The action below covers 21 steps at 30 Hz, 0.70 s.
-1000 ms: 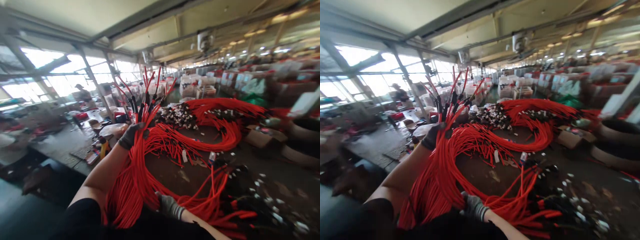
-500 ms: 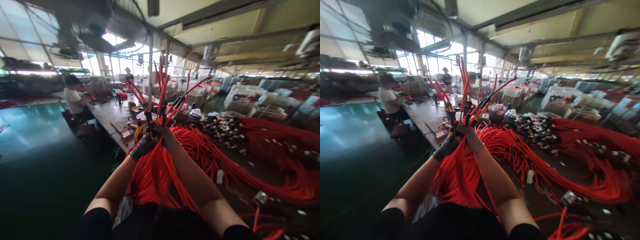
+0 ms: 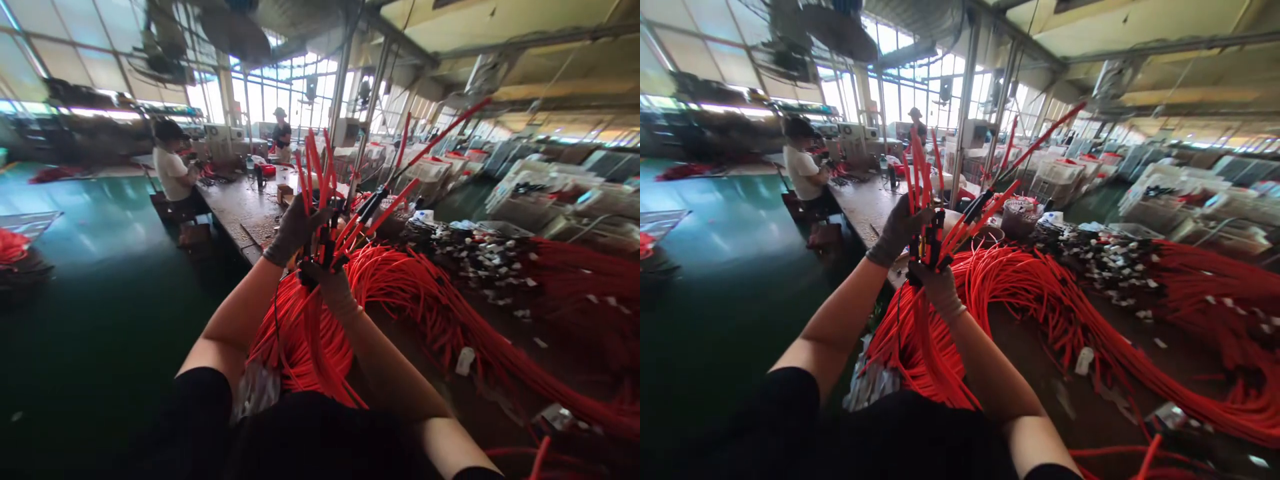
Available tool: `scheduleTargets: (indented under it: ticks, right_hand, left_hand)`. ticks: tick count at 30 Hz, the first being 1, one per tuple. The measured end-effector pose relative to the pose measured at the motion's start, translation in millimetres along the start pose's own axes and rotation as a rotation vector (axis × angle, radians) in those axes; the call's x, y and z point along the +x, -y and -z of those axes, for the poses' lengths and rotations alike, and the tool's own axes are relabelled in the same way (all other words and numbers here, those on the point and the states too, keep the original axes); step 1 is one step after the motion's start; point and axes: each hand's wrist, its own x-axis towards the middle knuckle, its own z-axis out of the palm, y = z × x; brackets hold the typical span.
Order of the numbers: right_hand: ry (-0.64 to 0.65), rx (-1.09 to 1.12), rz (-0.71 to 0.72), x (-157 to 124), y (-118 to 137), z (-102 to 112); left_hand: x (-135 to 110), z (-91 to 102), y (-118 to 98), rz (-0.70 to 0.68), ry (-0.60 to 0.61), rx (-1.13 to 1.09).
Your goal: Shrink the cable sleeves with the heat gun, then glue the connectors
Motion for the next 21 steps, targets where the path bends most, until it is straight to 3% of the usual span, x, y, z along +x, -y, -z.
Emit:
scheduleTargets:
  ticks: [3,6,8,11,13,15,17,21]
  right_hand:
    - [-0.046,-0.008,0.023,-3.6,-4.7,3.2]
    - [-0.093,-0.038,0.050,-3.4,1.6,13.6]
    - [-0.103,-0.078,0.062,-1.4,14.2,24.8]
    - [-0.077,-0.171,0.074,1.0,42.3,47.1]
    - [-0.042,-0.248,0.071,0.0,61.3,64.2]
    - [-0.018,-0.315,0.063,-3.1,75.5,80.1]
    - [-0.027,-0.350,0.067,-6.7,82.5,91.8]
    - [-0.070,-0.355,0.102,-12.0,79.1,96.6]
  left_hand:
    - [9.8,-12.8,-13.9,0.019,0.082,0.087]
    - [6.6,-9.0,-16.5,0.099,0.067,0.067]
    - [12.8,2.2,-17.3,0.126,-0.072,0.001]
    - [40.4,20.5,-27.4,0.118,-0.333,-0.141]
    - [64.1,26.7,-41.5,0.108,-0.415,-0.229]
    - [83.9,23.6,-58.1,0.131,-0.381,-0.275]
    - [95.1,9.0,-71.9,0.197,-0.271,-0.283]
    - [93.7,-45.2,-78.8,0.361,0.040,-0.225]
